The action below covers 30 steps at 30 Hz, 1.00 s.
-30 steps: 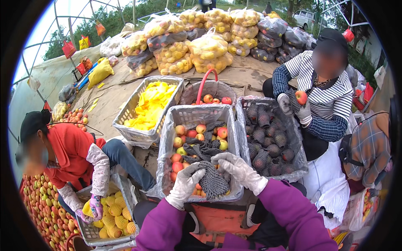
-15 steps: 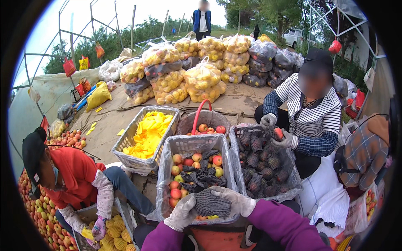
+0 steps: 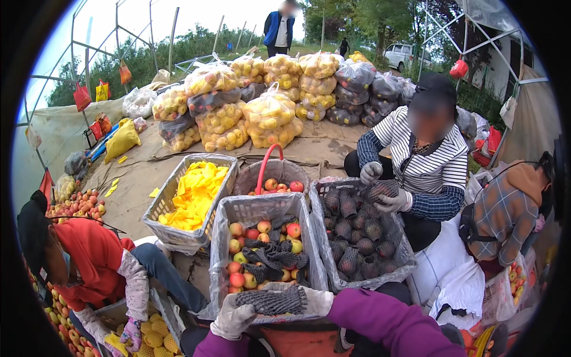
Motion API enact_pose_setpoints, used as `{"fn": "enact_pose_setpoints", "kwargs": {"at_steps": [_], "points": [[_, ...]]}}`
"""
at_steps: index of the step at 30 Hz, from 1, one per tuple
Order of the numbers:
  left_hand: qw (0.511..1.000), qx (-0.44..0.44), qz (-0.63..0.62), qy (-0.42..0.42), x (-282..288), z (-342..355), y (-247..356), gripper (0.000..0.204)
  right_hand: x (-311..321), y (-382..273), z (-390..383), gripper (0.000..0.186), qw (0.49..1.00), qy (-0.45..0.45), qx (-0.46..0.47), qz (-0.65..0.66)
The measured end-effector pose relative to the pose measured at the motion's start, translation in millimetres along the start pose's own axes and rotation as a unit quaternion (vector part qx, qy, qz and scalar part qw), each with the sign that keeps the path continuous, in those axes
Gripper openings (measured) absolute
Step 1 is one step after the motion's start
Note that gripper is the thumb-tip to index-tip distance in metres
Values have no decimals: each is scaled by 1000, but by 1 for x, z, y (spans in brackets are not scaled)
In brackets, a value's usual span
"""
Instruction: The person places apples into black mesh bags and arranges them in a crate. They repeatedly pick apples from a nearby pile, insert each one into a mesh bag, and place the bag into a container. Other workers nearby also pack fruit.
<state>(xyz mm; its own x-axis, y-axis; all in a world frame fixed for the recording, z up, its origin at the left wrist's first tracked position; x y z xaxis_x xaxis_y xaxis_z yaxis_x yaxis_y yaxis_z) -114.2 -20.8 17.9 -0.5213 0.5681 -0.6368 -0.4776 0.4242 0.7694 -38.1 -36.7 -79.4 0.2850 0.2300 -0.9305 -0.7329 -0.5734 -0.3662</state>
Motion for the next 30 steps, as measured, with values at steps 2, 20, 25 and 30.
{"fn": "enact_pose_setpoints", "kwargs": {"at_steps": [2, 20, 25, 30], "points": [[991, 70, -108, -32, -5, 0, -8, 44, 3, 13, -6, 42, 996, 64, -2, 59], [976, 15, 2, 219, 85, -7, -2, 43, 133, 26, -1, 37, 439, 178, -375, -797], [960, -58, 185, 200, 103, 16, -19, 59, 277, 48, -20, 37, 422, 245, -287, -825], [776, -312, 546, 56, 54, 6, 31, 56, 240, 56, 5, 41, 443, 217, -266, -828]]}}
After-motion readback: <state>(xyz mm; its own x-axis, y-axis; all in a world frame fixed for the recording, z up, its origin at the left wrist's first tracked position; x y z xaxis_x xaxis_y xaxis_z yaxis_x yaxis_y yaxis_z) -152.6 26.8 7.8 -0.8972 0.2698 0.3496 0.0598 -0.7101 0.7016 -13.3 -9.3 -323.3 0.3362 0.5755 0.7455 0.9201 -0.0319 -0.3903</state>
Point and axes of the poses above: each hand's wrist, its own z-axis towards the middle knuckle, its own x-axis out of the back of the hand, y = z × x, the point moved 9 cm from there along z, towards the middle knuckle, and after that the axes turned 7 degrees about y, right-handed, at the moved point
